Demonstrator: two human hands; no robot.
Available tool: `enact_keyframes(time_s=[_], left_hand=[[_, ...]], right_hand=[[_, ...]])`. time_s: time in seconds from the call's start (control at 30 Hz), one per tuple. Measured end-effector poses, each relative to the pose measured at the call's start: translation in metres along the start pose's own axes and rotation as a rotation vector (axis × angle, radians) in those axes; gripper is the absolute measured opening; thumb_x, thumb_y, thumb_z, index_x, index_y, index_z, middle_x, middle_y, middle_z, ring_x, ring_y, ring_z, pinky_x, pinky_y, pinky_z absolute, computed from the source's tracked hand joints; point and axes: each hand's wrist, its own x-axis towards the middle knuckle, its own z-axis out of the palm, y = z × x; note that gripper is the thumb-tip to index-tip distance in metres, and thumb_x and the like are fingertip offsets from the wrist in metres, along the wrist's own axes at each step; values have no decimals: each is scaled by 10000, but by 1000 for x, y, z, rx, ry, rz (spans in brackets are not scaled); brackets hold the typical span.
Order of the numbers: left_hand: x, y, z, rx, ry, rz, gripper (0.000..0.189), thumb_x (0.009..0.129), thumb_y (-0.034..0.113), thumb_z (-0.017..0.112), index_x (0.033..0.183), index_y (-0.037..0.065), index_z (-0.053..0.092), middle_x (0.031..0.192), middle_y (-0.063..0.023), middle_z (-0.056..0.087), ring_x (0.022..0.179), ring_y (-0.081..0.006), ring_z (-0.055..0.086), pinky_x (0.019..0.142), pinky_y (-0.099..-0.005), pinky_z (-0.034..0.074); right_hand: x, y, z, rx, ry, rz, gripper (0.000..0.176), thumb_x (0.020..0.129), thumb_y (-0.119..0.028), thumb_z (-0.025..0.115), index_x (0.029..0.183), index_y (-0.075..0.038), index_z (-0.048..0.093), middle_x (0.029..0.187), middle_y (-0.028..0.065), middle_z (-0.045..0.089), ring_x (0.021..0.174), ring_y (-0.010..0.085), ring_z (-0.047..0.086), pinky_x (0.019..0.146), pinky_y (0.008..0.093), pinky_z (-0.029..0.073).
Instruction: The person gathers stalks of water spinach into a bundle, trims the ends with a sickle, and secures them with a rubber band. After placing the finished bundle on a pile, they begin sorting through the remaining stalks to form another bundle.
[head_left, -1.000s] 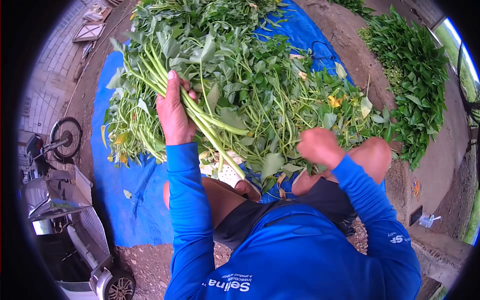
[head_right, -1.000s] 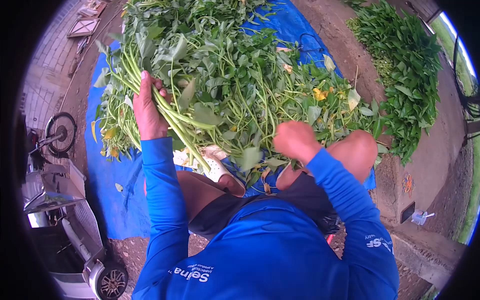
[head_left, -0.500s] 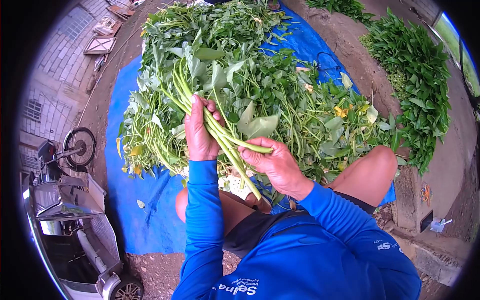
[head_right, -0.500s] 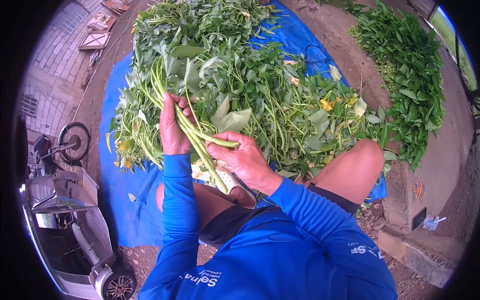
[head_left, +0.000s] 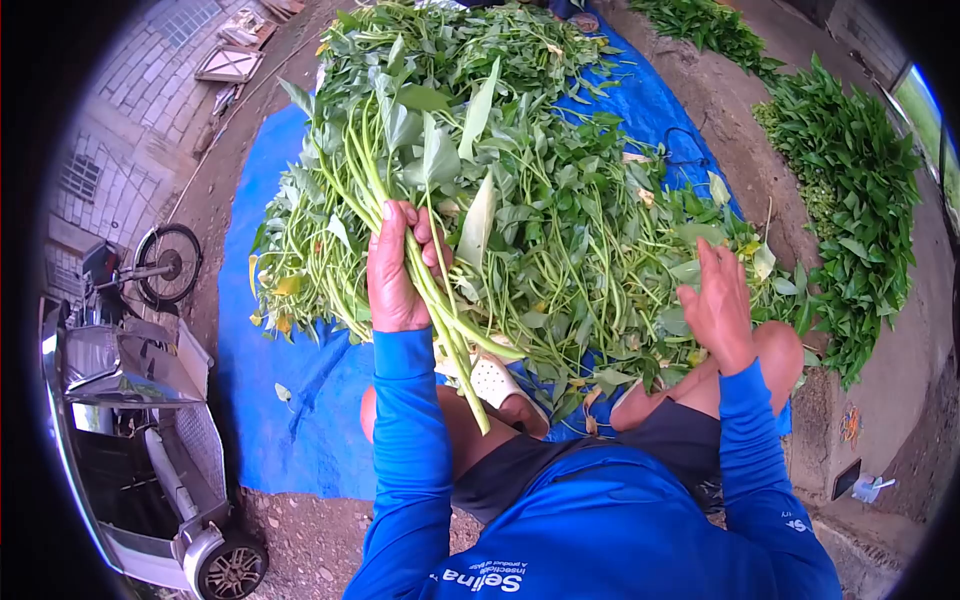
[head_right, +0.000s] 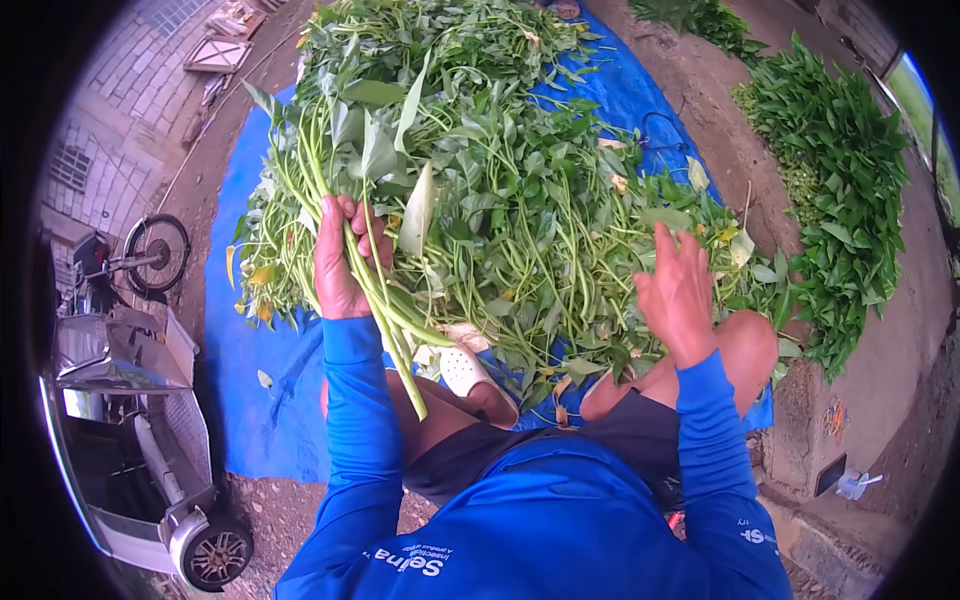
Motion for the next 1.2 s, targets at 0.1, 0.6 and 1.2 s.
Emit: enact_keyframes(time_s=[0.1, 0.6, 1.2], left_hand=[[-3, -19, 10, 175, -57, -16, 319, 1083, 407, 654, 988, 114, 570, 820, -26, 551, 562, -114, 528, 488, -241, 431], [-2, -67, 23, 301, 265, 49, 258, 1027, 308, 764, 1042, 82, 641, 830, -31, 638, 626, -136, 636, 580, -272, 565], [26, 10, -11, 380, 457, 268, 246, 1022, 246, 777, 1060, 25, 673, 887, -59, 658, 717, -111, 613, 639, -230, 528]], right_hand=[[18, -45, -9, 705, -127, 260, 321, 975, -160, 770, 1251, -2, 727, 1024, 54, 732, 927, 115, 680, 784, 290, 569], [-17, -80, 32, 1566, -386, 470, 231, 1142, -255, 560, 1191, -49, 652, 1071, 128, 749, 931, 165, 708, 867, 328, 584], [26, 156, 70, -173, -226, 614, 353, 953, -263, 732, 1177, 5, 783, 1060, 218, 791, 996, 307, 754, 942, 402, 580]])
